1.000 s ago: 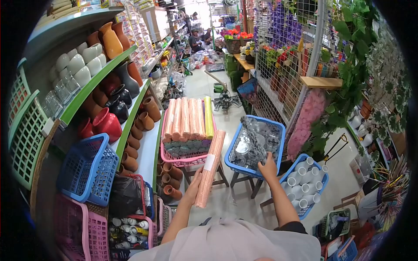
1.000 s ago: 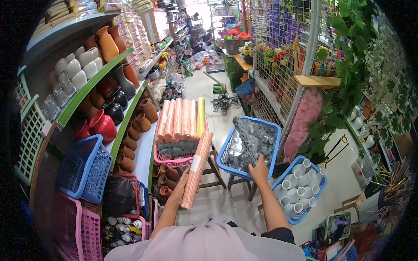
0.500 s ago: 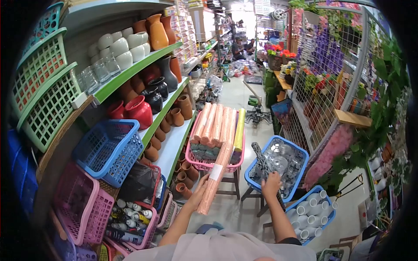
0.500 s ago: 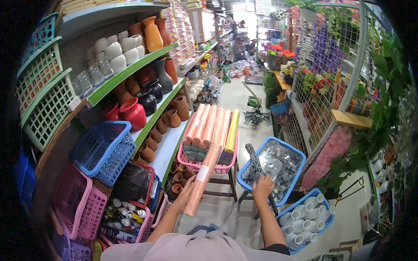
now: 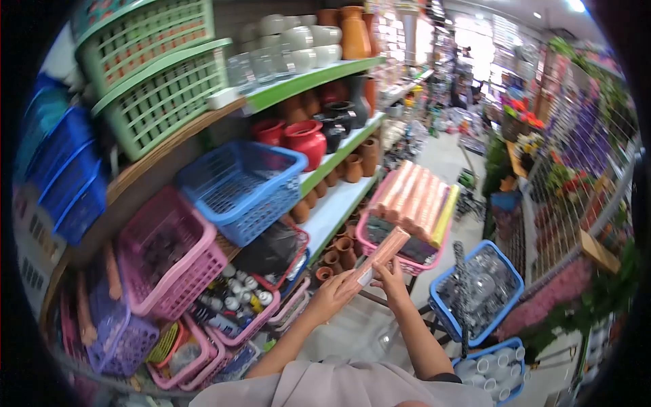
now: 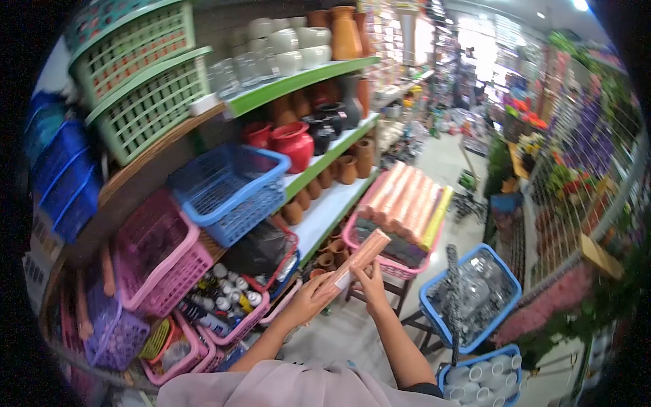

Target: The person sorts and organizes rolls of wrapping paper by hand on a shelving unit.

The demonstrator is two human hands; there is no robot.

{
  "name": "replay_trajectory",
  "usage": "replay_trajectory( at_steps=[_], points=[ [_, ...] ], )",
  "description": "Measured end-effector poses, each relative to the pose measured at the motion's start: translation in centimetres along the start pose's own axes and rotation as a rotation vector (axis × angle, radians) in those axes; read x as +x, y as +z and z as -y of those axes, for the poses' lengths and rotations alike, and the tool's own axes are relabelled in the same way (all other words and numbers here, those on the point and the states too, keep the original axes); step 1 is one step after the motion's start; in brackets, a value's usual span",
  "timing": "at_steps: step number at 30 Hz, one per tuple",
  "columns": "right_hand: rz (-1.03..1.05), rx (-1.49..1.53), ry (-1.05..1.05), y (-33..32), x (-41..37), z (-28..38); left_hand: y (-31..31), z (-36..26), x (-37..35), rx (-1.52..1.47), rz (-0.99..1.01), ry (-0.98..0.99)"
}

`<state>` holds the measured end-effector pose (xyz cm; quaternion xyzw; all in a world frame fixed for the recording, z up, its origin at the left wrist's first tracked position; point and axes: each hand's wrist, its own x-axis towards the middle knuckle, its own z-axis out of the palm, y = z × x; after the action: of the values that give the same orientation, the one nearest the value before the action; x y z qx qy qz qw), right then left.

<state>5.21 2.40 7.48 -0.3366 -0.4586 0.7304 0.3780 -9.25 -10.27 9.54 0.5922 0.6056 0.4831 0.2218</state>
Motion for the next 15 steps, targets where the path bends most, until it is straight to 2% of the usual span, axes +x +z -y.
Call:
replay_trajectory(
  at_steps=[5,7,11,13,15],
  points=[
    [0.185,0.082,0.024,8.3,-1.6,0.3,-5.9,1.1,-4.1,0.181,-0.155,0.055],
    [0.257,0.096,0.013,11.5,-2.2,-0.7,-8.7,-0.5,-6.4,0.133,-0.210,-0.009],
    [0.575,-0.017,0.034,18.0,-6.0,-2.6,-13.2,-2.3,-11.1,0.037,-0.422,-0.032],
    [0.660,0.006,0.051,21.8,-9.2,-2.6,-15.5,-2.6,-13.9,0.095,-0.470,-0.026],
    [0.736,0.041,-0.077,24.7,-10.3,-3.4,-17.7,-3.4,-16.7,0.146,-0.421,0.017]
  ],
)
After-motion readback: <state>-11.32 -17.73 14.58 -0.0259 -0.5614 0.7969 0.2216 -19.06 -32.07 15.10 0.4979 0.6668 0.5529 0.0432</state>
